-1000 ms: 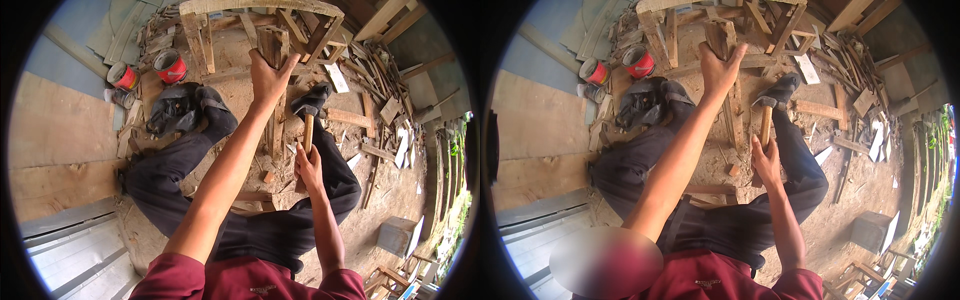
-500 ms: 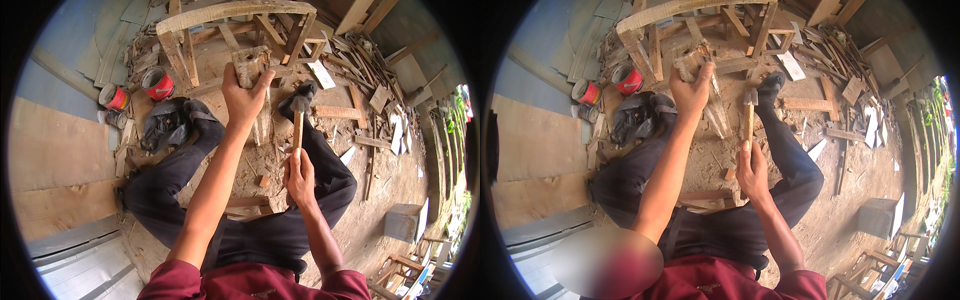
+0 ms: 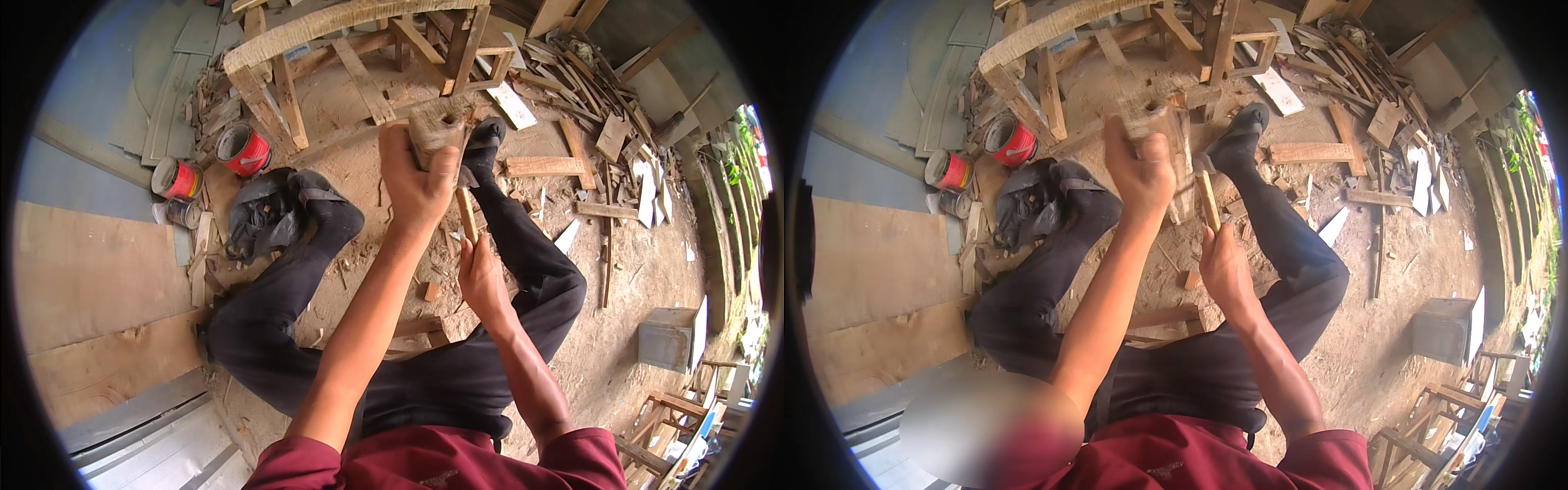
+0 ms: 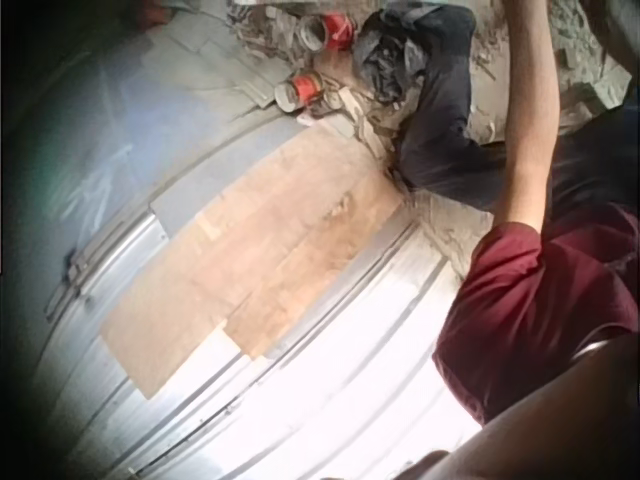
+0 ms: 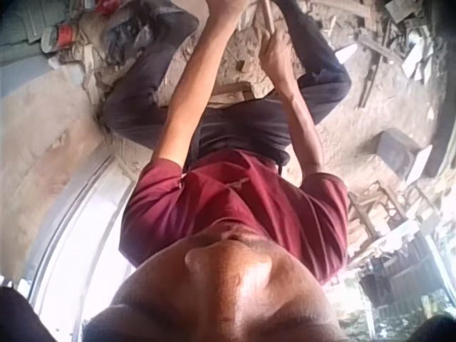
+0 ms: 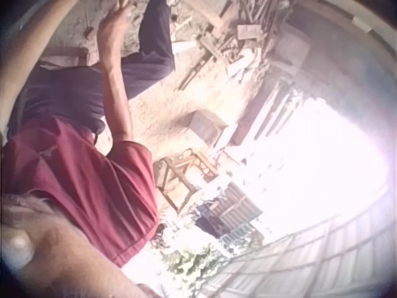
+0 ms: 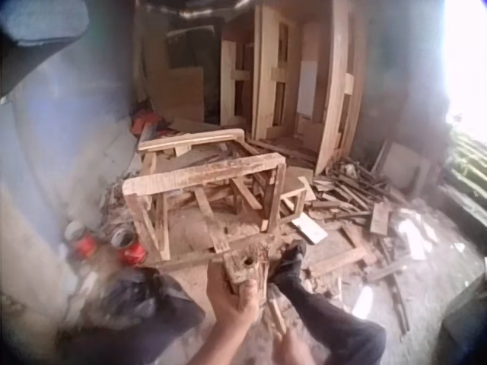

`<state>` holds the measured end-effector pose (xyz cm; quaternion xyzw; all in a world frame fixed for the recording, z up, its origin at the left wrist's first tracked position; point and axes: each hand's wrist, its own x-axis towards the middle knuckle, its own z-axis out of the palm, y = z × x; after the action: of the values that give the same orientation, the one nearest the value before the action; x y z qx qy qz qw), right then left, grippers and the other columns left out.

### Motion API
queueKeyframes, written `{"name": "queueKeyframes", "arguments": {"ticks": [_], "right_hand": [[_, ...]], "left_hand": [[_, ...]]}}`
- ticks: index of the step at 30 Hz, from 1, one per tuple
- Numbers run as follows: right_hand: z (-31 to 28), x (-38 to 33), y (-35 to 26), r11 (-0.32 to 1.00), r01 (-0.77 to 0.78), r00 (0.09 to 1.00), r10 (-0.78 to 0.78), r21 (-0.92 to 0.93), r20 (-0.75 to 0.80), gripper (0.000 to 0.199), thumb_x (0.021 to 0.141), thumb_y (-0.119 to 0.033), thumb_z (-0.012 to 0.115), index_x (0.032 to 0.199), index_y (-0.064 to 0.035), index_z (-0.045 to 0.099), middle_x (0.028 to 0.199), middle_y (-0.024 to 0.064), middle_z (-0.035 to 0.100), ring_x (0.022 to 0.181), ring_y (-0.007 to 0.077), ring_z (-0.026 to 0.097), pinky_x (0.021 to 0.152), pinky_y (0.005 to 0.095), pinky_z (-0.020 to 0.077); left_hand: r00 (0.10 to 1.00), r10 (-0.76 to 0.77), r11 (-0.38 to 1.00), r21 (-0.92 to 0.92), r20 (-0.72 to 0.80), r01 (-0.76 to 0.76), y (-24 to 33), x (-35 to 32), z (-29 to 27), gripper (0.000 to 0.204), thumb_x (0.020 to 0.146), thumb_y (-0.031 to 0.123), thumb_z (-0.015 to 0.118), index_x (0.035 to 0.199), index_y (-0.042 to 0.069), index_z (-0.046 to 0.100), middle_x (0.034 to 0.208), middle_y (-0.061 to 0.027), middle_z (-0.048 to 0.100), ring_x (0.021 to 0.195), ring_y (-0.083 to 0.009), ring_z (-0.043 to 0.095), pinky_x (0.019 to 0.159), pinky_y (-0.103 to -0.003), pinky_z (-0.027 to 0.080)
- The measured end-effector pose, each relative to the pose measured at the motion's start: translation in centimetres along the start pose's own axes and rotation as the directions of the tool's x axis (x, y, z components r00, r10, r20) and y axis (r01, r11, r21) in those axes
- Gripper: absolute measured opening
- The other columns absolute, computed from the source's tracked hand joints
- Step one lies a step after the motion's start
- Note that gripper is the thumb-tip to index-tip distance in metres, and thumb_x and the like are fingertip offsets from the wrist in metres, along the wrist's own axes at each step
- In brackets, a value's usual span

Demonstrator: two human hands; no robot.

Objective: The person sits on the floor and uses a hammer to repeatedly strike a long wooden plank, splitting it into smaller pieces. The person then picks up a smaller piece of wood and continues to hammer it.

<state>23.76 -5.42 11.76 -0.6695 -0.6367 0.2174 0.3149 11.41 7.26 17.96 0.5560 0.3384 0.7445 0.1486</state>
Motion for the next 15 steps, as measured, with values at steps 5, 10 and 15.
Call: {"name": "queueKeyframes", "arguments": {"ticks": [5,10,15], "right_hand": [[-3.9,0.4,-3.5,0.988,-0.024,0.999,0.027,0.150,-0.019,0.020,0.101,-0.014,0.049,0.092,0.0030,0.043,0.056,0.0266,0.052,0.052,0.0471,0.056,0.044,0.0482,0.0373],[-1.7,-0.7,-1.2,0.995,0.021,0.996,-0.012,0.094,-0.090,0.023,0.100,-0.015,0.049,0.092,0.0052,0.043,0.059,0.0276,0.054,0.053,0.0437,0.058,0.047,0.0495,0.0407],[0.0,-3.0,4.8,0.999,-0.052,0.998,0.052,0.005,0.020,0.024,0.101,-0.019,0.048,0.092,0.0033,0.043,0.057,0.0298,0.052,0.055,0.0497,0.055,0.046,0.0547,0.0386]], "left_hand": [[0.999,0.006,1.000,-0.007,0.035,-0.006,0.0,-0.9,0.7,0.055,0.090,0.054,0.061,0.088,0.001,0.051,0.080,-0.0099,0.045,0.075,-0.0266,0.043,0.068,-0.041,0.039],[1.000,-0.005,1.000,-0.025,0.006,0.005,-0.2,-1.1,1.5,0.052,0.092,0.051,0.061,0.094,0.001,0.049,0.083,-0.0095,0.047,0.079,-0.0242,0.047,0.071,-0.038,0.042],[0.995,-0.062,0.995,-0.085,-0.079,0.055,-0.7,0.4,1.3,0.063,0.092,0.056,0.057,0.113,-0.003,0.047,0.100,-0.0104,0.055,0.089,-0.0182,0.054,0.079,-0.032,0.045]]}}
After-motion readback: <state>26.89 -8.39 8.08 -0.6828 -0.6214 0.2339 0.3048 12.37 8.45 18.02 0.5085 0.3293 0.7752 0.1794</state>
